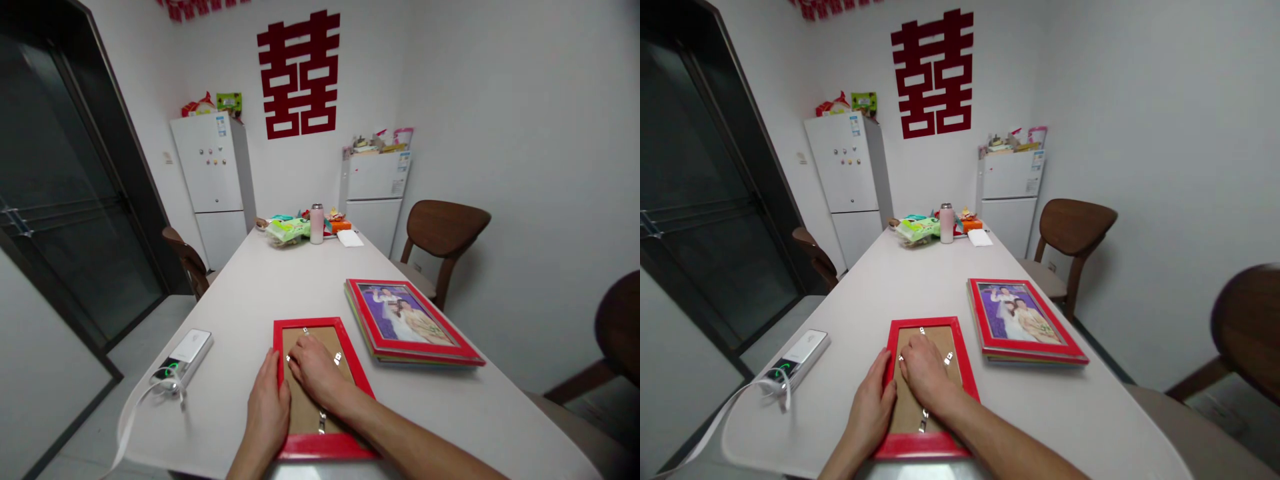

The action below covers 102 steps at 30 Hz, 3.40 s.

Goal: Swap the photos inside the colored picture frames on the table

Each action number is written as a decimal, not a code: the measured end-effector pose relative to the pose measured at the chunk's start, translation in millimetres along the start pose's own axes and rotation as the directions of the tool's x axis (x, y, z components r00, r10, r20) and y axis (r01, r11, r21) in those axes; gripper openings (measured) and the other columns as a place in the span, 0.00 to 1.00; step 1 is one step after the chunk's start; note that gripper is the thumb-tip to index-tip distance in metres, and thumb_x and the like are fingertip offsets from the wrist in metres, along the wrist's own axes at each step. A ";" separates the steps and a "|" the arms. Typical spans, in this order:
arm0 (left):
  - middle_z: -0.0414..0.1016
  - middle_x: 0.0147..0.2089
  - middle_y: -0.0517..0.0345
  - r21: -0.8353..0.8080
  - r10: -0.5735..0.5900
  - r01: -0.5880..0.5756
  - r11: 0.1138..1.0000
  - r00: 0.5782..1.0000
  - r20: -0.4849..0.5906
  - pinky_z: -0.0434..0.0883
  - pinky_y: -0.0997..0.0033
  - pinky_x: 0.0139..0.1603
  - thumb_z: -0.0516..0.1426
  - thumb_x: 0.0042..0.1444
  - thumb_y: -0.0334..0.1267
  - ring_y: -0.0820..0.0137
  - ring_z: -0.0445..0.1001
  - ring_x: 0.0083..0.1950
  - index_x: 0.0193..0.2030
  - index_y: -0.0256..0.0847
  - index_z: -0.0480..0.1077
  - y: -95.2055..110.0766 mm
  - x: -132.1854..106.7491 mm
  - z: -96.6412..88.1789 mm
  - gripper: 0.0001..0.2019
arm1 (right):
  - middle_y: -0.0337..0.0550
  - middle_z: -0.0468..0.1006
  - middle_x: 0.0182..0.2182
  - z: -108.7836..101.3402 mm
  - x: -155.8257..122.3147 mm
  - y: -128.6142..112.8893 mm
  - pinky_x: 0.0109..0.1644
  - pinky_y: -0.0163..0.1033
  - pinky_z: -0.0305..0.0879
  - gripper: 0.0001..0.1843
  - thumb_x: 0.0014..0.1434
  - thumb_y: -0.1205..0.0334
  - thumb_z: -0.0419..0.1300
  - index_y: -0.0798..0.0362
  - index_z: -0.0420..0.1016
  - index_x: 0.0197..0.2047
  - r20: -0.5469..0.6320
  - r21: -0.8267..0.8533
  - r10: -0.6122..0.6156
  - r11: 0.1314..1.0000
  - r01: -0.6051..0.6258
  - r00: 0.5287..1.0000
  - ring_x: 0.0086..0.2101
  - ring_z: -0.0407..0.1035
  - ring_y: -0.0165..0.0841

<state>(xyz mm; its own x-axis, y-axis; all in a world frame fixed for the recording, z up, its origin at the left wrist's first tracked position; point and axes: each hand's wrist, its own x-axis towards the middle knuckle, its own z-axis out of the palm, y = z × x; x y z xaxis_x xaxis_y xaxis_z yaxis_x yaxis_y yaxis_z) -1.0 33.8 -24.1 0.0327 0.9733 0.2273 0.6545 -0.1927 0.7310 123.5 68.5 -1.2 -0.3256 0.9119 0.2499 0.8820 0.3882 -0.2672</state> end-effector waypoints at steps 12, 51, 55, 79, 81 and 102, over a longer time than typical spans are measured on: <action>0.57 0.58 0.45 -0.017 -0.018 0.018 1.000 1.000 -0.016 0.53 0.65 0.58 0.47 0.48 0.30 0.65 0.56 0.58 0.55 0.30 0.56 2.9 -2.0 -1.7 0.24 | 0.48 0.67 0.36 -3.0 16.8 31.4 0.39 0.38 0.51 0.15 0.55 0.62 0.46 0.52 0.71 0.41 -0.024 -0.029 0.190 0.981 -0.191 0.982 0.39 0.58 0.37; 0.71 0.45 0.49 -0.365 -0.141 0.123 0.923 0.990 -0.022 0.63 0.63 0.47 0.50 0.48 0.44 0.62 0.68 0.46 0.38 0.37 0.66 21.5 11.9 -19.6 0.15 | 0.45 0.68 0.35 -75.7 -39.9 2.8 0.41 0.36 0.58 0.16 0.42 0.64 0.55 0.53 0.70 0.38 -0.016 0.197 0.050 0.979 -0.046 0.999 0.37 0.62 0.34; 0.73 0.27 0.60 -0.486 -0.233 0.213 0.847 0.972 0.022 0.68 0.70 0.28 0.48 0.48 0.48 0.68 0.72 0.28 0.31 0.39 0.63 13.3 9.3 -47.3 0.14 | 0.46 0.69 0.38 -75.6 -47.8 3.4 0.43 0.36 0.58 0.18 0.48 0.60 0.53 0.53 0.68 0.43 -0.046 0.300 0.032 0.954 -0.017 0.998 0.38 0.63 0.34; 0.65 0.50 0.43 0.205 -0.104 0.135 0.970 0.983 -0.152 0.51 0.59 0.55 0.52 0.42 0.36 0.56 0.58 0.54 0.47 0.31 0.63 -29.0 -4.0 -85.5 0.22 | 0.50 0.73 0.38 -42.6 -71.7 60.9 0.40 0.35 0.60 0.28 0.45 0.69 0.47 0.61 0.56 0.52 0.016 0.183 0.354 0.918 -0.351 0.935 0.37 0.68 0.36; 0.64 0.52 0.47 0.218 -0.050 0.070 0.973 0.994 -0.100 0.53 0.63 0.56 0.52 0.43 0.36 0.61 0.58 0.55 0.49 0.34 0.62 -13.2 -10.2 -66.2 0.22 | 0.45 0.75 0.30 -45.6 -71.9 63.2 0.35 0.34 0.60 0.29 0.47 0.70 0.45 0.60 0.52 0.55 0.062 0.242 0.392 0.886 -0.395 0.918 0.31 0.69 0.33; 0.52 0.60 0.41 0.116 0.234 -0.253 0.960 0.960 0.155 0.51 0.53 0.58 0.54 0.45 0.46 0.58 0.50 0.60 0.56 0.32 0.53 50.3 -26.8 -21.7 0.33 | 0.32 0.71 0.21 -77.0 -63.0 15.5 0.25 0.34 0.61 0.37 0.43 0.65 0.52 0.48 0.45 0.57 0.273 0.955 0.407 -0.008 -0.296 0.872 0.19 0.65 0.29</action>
<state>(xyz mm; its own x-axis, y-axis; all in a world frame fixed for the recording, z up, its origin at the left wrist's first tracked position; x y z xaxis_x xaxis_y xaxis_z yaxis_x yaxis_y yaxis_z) 14.6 -4.7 20.6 0.3020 0.9082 0.2896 0.7079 -0.4172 0.5699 183.9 6.8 50.5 -0.0183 0.9893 -0.1449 -0.2363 -0.1451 -0.9608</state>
